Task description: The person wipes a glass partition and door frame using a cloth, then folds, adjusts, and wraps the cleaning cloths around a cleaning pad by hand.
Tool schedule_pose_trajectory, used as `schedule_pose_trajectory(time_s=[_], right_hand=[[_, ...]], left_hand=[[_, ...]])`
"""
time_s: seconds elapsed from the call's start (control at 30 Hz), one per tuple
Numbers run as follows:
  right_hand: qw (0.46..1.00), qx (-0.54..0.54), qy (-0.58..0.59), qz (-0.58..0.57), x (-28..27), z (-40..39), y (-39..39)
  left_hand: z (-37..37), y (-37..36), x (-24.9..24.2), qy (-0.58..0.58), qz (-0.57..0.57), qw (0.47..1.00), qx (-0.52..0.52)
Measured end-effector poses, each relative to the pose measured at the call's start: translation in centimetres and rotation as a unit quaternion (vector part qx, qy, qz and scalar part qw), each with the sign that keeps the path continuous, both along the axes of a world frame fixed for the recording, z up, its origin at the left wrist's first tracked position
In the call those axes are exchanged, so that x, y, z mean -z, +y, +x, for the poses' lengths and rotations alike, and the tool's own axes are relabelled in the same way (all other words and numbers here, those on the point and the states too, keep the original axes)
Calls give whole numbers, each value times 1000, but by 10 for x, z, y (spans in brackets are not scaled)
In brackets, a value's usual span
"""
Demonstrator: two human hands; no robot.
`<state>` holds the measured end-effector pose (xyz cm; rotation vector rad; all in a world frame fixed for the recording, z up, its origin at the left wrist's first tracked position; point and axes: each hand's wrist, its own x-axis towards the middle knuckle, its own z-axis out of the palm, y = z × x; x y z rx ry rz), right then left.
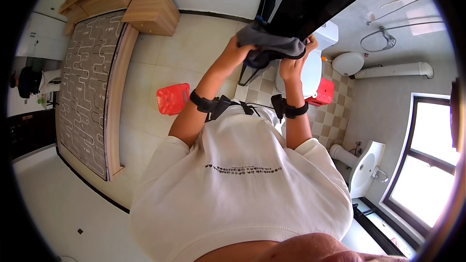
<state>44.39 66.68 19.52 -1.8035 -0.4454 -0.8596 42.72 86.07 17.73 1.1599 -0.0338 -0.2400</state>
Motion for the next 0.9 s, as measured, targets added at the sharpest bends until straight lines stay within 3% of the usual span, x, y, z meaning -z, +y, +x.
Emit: schedule_pose_trajectory(time_s=[0.03, 0.13, 0.3, 0.37, 0.4, 0.47, 0.5, 0.6, 0.67, 0.7, 0.73, 0.8, 0.9], right_hand=[[1000, 1, -5, -12, 4, -1, -2], [1000, -3, -4, -29, 21, -2, -6], [999, -35, 23, -34, 48, 7, -15], [996, -66, 61, 26, 35, 10, -10], [996, -58, 62, 14, 13, 10, -13], [999, -27, -2, -22, -8, 12, -9], [999, -36, -11, -34, -30, 16, -12], [996, -27, -55, -69, -42, 30, -21], [997, -57, -11, 44, -52, 37, -11], [999, 8, -20, -48, -44, 45, -17], [999, 4, -19, -49, -43, 47, -17], [999, -46, 11, -24, -39, 47, -15], [990, -112, 82, 39, -35, 47, -10]], left_hand=[[-4, 4, 3, 68, -121, 989, 48], [-13, 8, 10, 156, -213, 964, 32], [-13, 3, 0, 110, -122, 986, -15], [-5, 1, -15, -18, -75, 994, -76], [-9, -2, -25, -13, -72, 994, -85], [-9, -14, -65, -161, 36, 966, -197], [-1, -12, -81, -305, 89, 933, -169], [-13, -17, -127, -387, 107, 912, -91], [-10, -27, -122, -379, 110, 914, -88], [-8, -32, -119, -374, 114, 916, -84], [-6, -36, -114, -372, 115, 917, -88], [-3, -43, -99, -370, 194, 901, -119], [10, -40, -74, -343, 208, 910, -102]])
